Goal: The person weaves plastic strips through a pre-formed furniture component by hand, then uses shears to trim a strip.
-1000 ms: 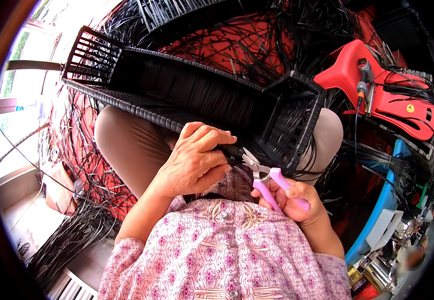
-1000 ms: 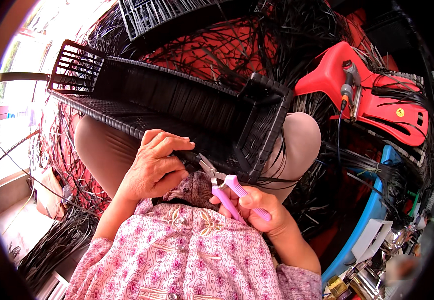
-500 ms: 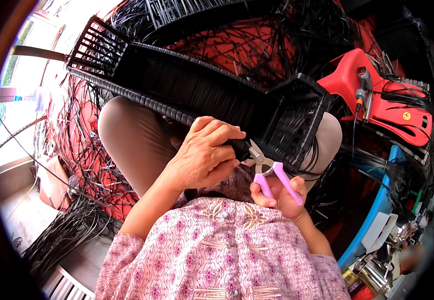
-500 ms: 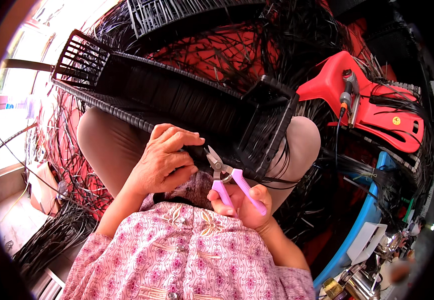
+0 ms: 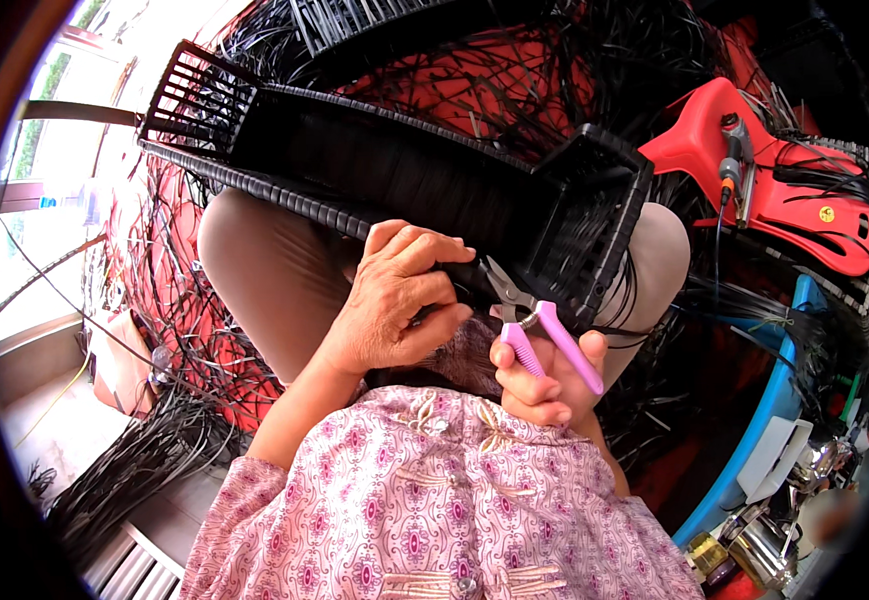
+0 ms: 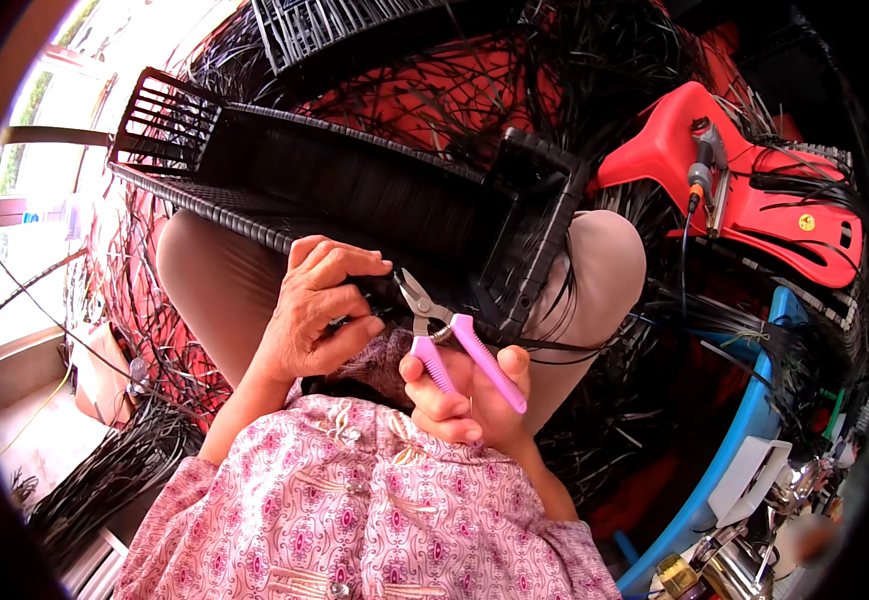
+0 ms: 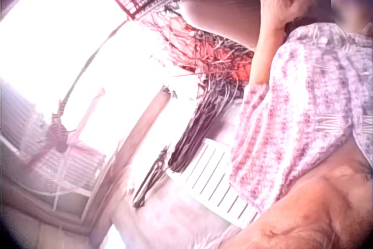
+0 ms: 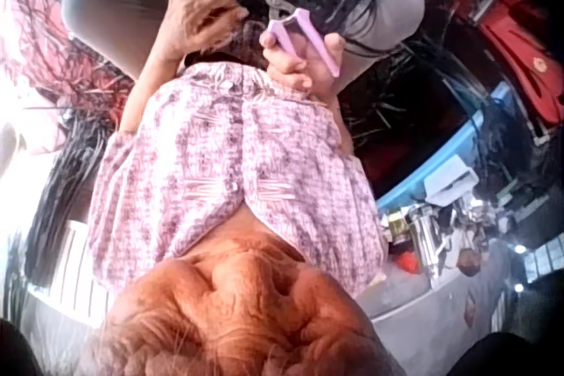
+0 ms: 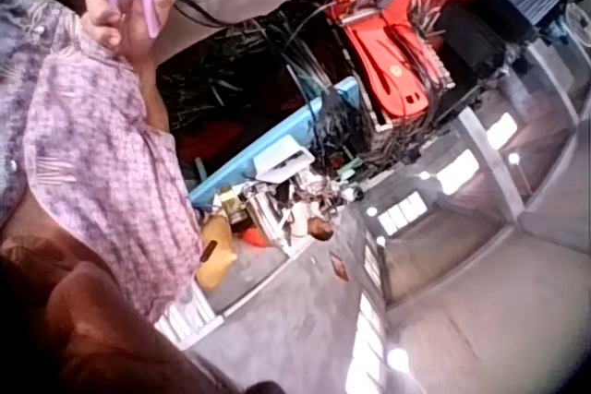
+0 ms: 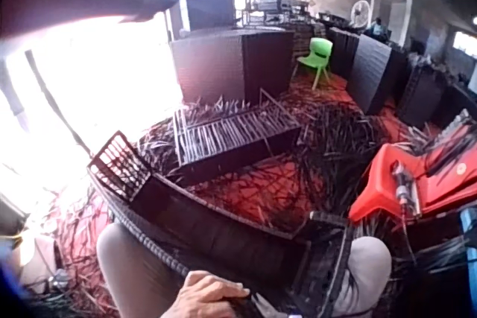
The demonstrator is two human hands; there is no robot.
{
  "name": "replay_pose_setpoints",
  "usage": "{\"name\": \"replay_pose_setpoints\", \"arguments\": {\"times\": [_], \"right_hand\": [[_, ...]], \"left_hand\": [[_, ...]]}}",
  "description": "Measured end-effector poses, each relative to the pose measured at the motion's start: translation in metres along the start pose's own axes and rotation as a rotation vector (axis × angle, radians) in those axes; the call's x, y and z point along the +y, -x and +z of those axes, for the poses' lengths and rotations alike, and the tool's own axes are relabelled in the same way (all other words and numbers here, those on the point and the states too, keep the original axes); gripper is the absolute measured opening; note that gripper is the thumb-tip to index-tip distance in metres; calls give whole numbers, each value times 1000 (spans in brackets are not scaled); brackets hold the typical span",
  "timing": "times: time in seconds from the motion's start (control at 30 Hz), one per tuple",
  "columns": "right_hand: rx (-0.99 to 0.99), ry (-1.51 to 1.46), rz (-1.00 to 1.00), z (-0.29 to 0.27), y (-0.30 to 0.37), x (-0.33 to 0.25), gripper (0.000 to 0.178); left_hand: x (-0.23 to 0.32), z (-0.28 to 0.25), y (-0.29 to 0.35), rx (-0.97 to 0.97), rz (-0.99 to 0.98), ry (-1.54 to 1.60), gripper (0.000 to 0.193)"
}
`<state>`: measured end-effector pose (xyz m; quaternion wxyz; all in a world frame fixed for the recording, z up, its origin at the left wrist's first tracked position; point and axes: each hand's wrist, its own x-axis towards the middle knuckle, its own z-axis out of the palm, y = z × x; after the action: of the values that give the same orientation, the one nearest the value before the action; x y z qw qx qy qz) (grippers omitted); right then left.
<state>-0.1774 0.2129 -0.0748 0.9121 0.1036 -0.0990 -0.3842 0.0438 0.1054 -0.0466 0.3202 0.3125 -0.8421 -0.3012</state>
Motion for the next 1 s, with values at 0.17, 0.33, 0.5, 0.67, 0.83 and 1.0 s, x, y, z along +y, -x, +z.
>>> {"name": "replay_pose_setpoints", "arguments": {"times": [0.17,0.33,0.5,0.67,0.83,1.0], "right_hand": [[347,351,137,14,23,-19,117],[461,624,184,48,50,-40,99],[472,1170,-73,107,77,-77,102],[1141,1916,-846,134,83,-160,79],[1690,2431,-1008,94,94,-321,96],[1979,2450,-864,70,103,-418,87]], "left_hand": [[17,13,3,38,-194,-143,40],[24,9,-7,31,-255,-173,38],[32,11,-16,9,-202,-194,28],[44,14,-26,-3,-182,-272,23],[63,23,-38,-31,-148,-483,26],[64,31,-41,4,-332,-424,17]]}}
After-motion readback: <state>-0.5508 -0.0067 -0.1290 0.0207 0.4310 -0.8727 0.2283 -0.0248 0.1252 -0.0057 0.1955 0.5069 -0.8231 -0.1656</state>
